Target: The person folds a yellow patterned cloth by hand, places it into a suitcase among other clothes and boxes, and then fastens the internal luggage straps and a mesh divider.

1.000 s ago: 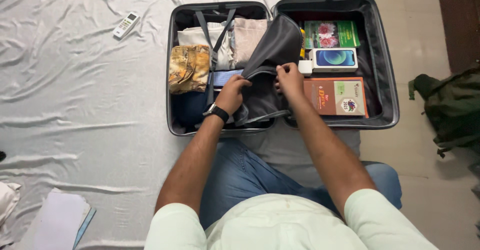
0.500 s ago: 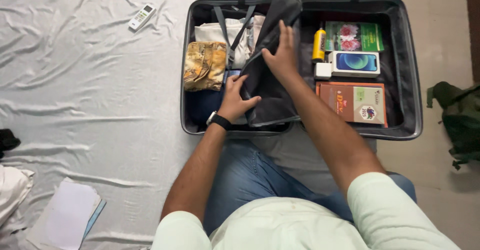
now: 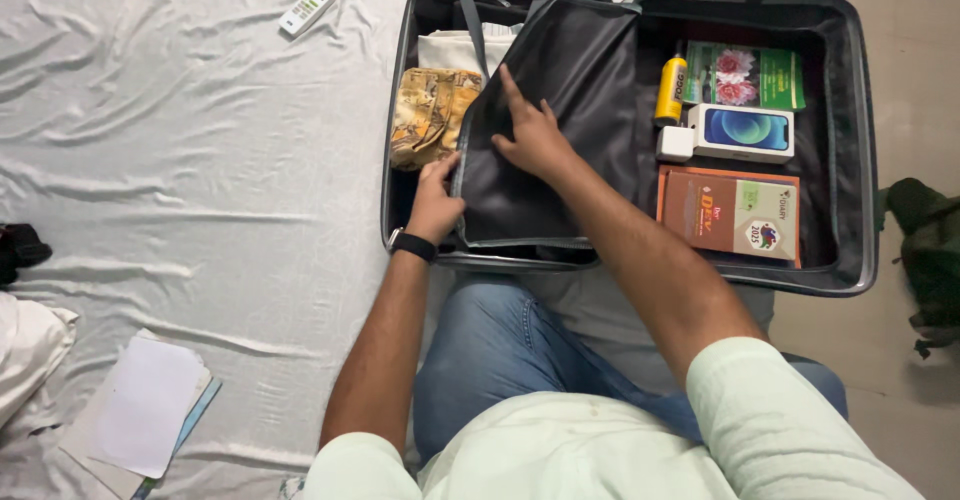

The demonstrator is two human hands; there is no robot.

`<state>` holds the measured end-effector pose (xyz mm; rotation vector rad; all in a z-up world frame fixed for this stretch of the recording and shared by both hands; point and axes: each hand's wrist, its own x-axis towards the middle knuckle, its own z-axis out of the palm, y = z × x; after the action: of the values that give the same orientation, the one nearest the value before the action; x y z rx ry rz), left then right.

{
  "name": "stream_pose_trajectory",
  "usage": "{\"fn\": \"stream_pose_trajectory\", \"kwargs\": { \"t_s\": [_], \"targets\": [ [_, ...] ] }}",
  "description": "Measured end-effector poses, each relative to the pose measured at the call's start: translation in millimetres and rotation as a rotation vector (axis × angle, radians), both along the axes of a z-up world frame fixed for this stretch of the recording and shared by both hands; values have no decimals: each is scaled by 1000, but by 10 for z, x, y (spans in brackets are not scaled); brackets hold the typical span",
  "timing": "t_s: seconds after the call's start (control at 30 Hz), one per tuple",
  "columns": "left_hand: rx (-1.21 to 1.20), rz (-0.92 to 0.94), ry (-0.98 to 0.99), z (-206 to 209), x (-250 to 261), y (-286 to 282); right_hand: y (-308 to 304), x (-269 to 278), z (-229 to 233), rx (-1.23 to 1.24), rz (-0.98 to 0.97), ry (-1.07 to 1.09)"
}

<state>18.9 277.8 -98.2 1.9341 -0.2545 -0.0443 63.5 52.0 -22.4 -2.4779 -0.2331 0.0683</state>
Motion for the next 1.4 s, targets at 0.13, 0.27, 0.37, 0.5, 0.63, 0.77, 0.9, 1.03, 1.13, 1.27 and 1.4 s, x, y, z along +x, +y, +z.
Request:
{"fn": "stream_pose_trajectory", "kwargs": {
  "t_s": [0.13, 0.27, 0.37, 0.5, 0.63, 0.77, 0.9, 1.03, 1.13, 1.27, 1.4],
  "targets": [
    [31, 53, 69, 83, -89, 41, 27, -119, -39, -99, -7, -201],
    [131, 149, -147, 70, -196, -4, 51, -182, 73, -38, -69, -331],
    [216, 195, -210, 37, -253, -45, 21, -272, 177, -44, -74, -395],
    [281, 196, -282, 63, -392, -126, -148, -510, 214, 29, -195, -248],
    [233, 244, -261, 182, -413, -128, -397, -973, 100, 115, -305, -424],
    [379, 241, -337, 321, -513, -180, -713, -1451, -4, 64, -403, -341],
    [504, 160, -399, 348, -600, -365, -1189, -1769, -134, -103, -444, -371],
    [623, 95, -359, 258, -662, -451, -1662, -1999, -303, -231, -460, -368],
    [740, 82, -372, 224, -652, -420, -1943, -2157, -367, -325, -438, -363],
    [872, 65, -325, 274, -680, -388, -2250, -2413, -326, -437, -427, -356],
    [799, 26, -331, 324, -724, -275, -2483, -2720, -249, -510, -452, -329]
  ]
}}
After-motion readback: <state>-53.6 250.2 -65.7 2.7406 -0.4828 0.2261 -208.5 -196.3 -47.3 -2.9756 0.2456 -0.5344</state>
